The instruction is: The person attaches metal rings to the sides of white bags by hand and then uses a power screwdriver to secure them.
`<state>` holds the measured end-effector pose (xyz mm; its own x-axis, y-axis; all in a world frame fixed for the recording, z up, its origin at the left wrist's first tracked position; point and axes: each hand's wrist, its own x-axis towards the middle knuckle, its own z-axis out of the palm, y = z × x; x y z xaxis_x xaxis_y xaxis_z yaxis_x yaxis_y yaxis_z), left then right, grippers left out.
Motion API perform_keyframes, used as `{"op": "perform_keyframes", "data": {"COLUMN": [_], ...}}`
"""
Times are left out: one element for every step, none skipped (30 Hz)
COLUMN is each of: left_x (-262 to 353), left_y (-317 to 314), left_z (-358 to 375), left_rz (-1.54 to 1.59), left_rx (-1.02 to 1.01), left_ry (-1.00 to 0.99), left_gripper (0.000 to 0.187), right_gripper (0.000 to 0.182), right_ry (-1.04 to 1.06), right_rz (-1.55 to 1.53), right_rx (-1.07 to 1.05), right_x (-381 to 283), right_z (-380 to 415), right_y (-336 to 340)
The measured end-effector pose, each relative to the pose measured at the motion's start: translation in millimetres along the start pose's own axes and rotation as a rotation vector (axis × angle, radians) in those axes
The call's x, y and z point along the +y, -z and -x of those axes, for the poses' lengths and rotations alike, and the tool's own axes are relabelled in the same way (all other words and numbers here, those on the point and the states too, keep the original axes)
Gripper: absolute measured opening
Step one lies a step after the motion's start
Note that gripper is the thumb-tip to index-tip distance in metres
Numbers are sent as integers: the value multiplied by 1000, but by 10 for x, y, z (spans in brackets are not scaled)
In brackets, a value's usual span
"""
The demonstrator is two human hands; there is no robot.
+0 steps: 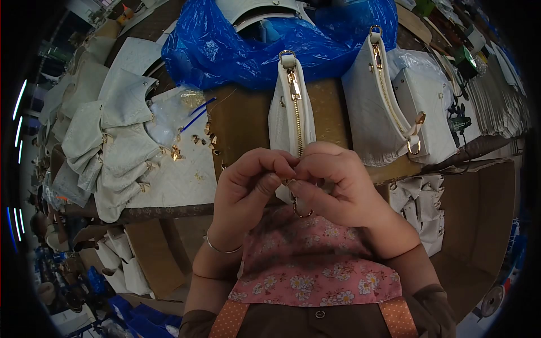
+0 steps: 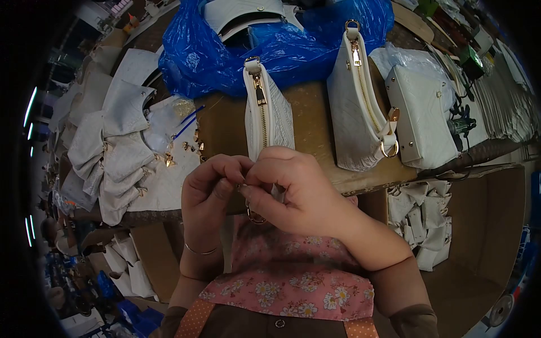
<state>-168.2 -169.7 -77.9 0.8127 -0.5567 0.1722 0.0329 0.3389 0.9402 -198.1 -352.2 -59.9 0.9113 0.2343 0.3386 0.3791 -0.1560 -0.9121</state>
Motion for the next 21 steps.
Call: {"op": "perform_keyframes", "data": {"left_x": [14,35,46,47,48,48,43,35,28,35,53,62,60,57,53,42,29,22,24,29,32], "left_y": [-9,-22,-32,-36,-37,-39,-39,-40,-42,-53,-71,-79,-76,-71,-68,-64,-58,-56,-64,-78,-92], "left_z": [4,5,6,3,-3,-9,-11,-9,-9,-13,-18,-18,-16,-17,-18,-20,-22,-24,-26,-25,-24], "left_rz": [0,-1,-1,-1,-22,-43,-42,-55,-69,-67,-71,-77,-77,-71,-65,-64,-67,-70,-70,-64,-56], "left_rx": [1,4,7,6,-9,-24,-25,-19,-13,-12,0,13,14,18,22,21,16,12,13,21,29], "left_ry": [0,18,36,36,21,6,5,6,8,7,19,32,34,47,59,59,46,31,31,30,31], "left_gripper": [9,9,9,9,9,10,10,10,10,10,10,11,11,11,11,11,11,11,11,11,11], "right_gripper": [6,6,6,6,7,7,7,7,7,7,7,9,9,9,8,8,8,8,8,8,9], "right_ry": [0,-81,-161,-162,-144,-126,-126,-134,-141,-142,-110,-77,-78,-71,-65,-65,-24,18,19,-26,-73], "right_rz": [-1,-40,-80,-79,-68,-56,-54,-49,-44,-43,-4,34,32,35,40,40,43,46,46,32,19], "right_rx": [-1,-48,-94,-93,-106,-119,-119,-112,-105,-106,-83,-60,-61,-47,-33,-32,2,36,36,20,4], "right_x": [-32,-75,-95,-92,-89,-88,-89,-88,-85,-76,-64,-56,-53,-53,-53,-41,-19,-6,-17,-45,-74], "right_z": [-8,-21,-28,-32,-37,-40,-39,-38,-37,-35,-32,-28,-25,-21,-16,-9,-2,0,-3,-7,-8], "right_y": [24,59,86,104,122,132,131,126,121,114,104,93,83,73,65,52,34,26,33,47,62]}}
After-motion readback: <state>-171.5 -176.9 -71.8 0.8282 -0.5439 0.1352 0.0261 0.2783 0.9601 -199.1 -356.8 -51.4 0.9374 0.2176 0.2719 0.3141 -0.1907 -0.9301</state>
